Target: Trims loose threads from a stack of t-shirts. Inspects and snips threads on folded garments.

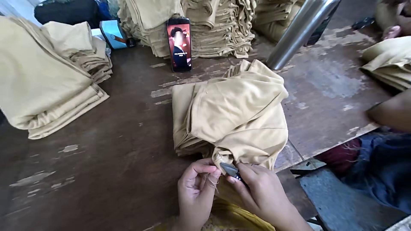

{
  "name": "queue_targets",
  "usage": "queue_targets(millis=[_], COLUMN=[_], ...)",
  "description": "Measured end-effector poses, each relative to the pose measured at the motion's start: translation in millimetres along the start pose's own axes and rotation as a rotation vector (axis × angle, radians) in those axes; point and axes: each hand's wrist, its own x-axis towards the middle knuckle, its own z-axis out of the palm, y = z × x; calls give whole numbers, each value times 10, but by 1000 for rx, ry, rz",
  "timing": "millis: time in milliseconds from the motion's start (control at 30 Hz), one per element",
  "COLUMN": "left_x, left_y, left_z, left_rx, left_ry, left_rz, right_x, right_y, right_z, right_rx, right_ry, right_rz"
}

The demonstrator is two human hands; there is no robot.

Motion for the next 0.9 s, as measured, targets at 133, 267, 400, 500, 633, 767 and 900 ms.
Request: queue_targets(millis=[133, 267, 400, 500, 633, 767, 900], left_x=[21, 42, 45, 45, 28, 27, 38], left_y=[-8, 4, -3, 11, 20, 5, -15], left_z=[13, 45, 67, 70, 61, 32, 4], left_rx=[-52, -78, -39, 10, 53, 39, -68], left_ry=[40, 60, 59, 48, 35, 44, 84], left_rz=[-70, -142, -117, -94, -83, -112, -209], right_x=[-3, 4, 85, 184, 211, 102, 23], right_y=[51, 93, 42, -4, -6, -25, -28], right_z=[-71, -116, -21, 68, 92, -42, -233], right_rx=[166, 359, 553, 625, 574, 803, 1069], right_ry=[-46, 6, 224, 262, 252, 85, -221], right_rz=[52, 79, 71, 22, -14, -99, -286])
